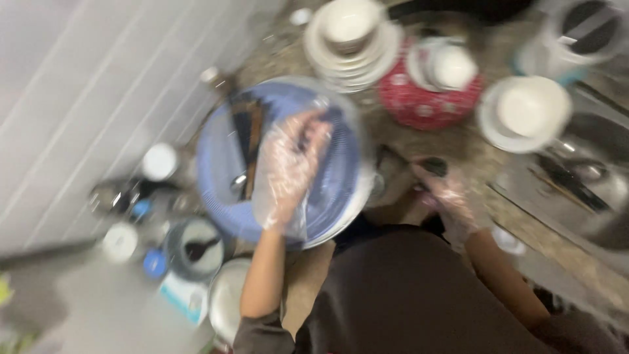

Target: The recorder washes a pair of metal tongs and several chopsticks in a kitchen sink.

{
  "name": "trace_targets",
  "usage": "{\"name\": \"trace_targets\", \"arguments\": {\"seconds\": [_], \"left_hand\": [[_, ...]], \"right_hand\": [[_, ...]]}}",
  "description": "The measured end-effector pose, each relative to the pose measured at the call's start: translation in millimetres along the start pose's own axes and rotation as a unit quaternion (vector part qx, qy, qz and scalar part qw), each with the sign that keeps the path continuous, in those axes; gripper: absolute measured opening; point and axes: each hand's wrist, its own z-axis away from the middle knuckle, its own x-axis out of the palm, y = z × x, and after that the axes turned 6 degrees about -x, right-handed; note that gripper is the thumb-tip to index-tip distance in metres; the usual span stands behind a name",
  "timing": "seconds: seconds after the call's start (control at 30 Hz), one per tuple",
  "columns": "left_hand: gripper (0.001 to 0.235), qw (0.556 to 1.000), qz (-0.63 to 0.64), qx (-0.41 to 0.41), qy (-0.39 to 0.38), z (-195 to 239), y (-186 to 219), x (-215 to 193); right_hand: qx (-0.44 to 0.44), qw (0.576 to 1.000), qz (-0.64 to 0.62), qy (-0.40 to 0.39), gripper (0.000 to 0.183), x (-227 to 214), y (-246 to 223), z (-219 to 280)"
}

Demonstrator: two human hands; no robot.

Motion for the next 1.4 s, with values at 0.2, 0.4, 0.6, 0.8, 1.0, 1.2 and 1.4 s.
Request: {"name": "trace_targets", "arguments": {"seconds": [0.2,0.4,0.6,0.8,1.0,1.2,1.4], "left_hand": [[0.059,0.958,0.003,0.097,-0.270,-2,1,196],[0.063,0.917,0.054,-0.097,-0.383,27,25,344],[0.033,0.775,0.343,-0.259,-0.463,48,-11,456],[0.032,0.674,0.415,-0.458,-0.404,54,-106,585],[0.056,0.852,0.096,-0.314,-0.406,85,-29,597],[0.054,0.833,-0.123,-0.177,-0.509,104,104,573],[0.054,0.898,-0.073,-0.162,-0.401,90,1,583]], "right_hand": [[-0.256,0.939,-0.223,-0.054,0.037,-68,46,16],[-0.166,0.916,-0.364,0.038,0.056,-152,62,22],[-0.107,0.952,-0.279,0.063,0.052,-252,63,62],[0.165,0.950,-0.199,0.173,0.031,-333,117,49],[-0.173,0.892,-0.415,0.048,0.025,-396,300,-21],[0.098,0.916,-0.375,0.102,0.050,-395,139,26],[0.111,0.975,-0.176,0.076,0.052,-402,312,-101]]}}
